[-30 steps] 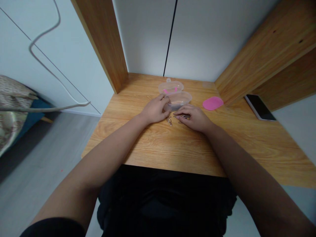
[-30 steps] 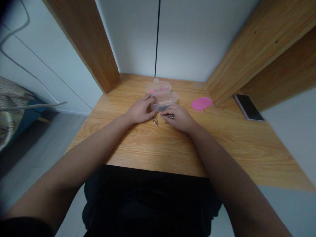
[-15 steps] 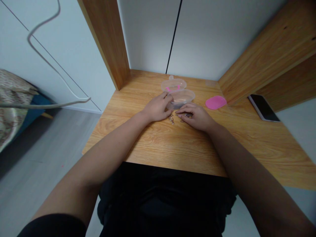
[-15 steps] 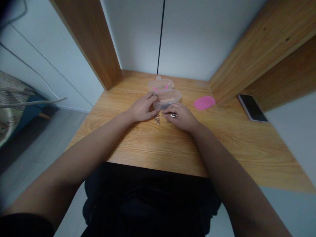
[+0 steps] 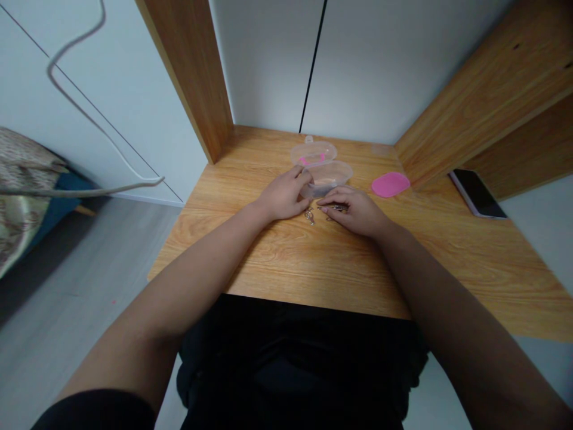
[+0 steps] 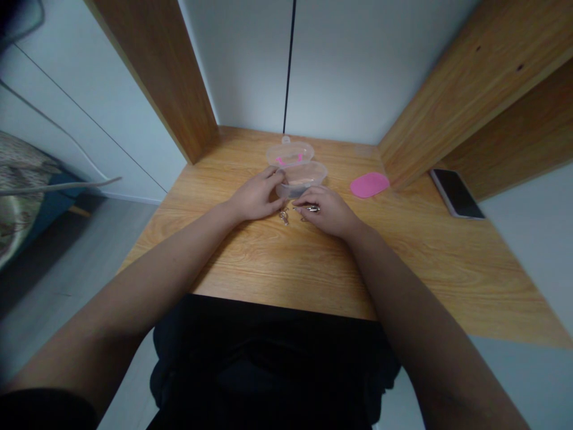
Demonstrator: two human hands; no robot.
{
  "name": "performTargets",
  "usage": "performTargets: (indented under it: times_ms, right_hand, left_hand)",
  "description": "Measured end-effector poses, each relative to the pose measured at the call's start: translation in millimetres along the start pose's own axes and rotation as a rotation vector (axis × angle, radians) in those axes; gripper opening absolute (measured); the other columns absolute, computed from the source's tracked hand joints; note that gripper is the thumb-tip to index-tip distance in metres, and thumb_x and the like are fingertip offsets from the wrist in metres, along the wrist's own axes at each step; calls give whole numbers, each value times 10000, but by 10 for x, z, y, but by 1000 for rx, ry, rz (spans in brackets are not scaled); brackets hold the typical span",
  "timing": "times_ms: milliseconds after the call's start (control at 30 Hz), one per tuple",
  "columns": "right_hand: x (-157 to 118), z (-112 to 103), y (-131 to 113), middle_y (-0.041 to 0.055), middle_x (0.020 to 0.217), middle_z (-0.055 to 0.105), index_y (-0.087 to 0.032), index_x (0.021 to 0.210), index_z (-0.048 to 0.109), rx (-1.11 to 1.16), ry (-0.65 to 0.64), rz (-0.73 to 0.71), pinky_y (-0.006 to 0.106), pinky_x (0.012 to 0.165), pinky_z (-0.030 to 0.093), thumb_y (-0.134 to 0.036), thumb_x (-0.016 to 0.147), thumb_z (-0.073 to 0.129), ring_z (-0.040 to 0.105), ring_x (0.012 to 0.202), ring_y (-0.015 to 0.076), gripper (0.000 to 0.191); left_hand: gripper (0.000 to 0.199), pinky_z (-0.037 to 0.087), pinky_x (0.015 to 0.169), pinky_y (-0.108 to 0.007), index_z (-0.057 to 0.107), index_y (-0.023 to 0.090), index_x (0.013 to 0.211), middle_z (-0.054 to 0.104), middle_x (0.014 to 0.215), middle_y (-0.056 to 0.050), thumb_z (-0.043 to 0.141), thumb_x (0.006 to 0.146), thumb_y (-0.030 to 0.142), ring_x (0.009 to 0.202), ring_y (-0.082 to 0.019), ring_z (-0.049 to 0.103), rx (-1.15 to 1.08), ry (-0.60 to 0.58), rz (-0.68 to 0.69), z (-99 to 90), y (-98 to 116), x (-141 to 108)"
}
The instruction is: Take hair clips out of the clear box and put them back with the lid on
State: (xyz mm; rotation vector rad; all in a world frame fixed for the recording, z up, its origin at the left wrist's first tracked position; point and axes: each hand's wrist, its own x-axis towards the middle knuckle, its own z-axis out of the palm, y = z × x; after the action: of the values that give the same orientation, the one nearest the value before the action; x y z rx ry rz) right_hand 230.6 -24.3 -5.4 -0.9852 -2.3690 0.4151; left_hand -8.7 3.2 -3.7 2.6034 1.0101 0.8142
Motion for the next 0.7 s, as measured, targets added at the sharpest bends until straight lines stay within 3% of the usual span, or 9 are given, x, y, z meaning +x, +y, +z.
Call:
performTargets:
  times_ms: [700]
  right_hand:
    - [1, -2, -16, 69, 966, 736, -271, 1014, 792, 23, 0, 8, 426, 870, 551, -323, 921, 645, 678, 926, 245, 182]
  left_hand:
    - [282, 542, 931, -435, 586, 184, 1069, 585, 1181, -130, 600, 802, 271, 1051, -286, 624, -12, -13, -17, -20, 29, 5]
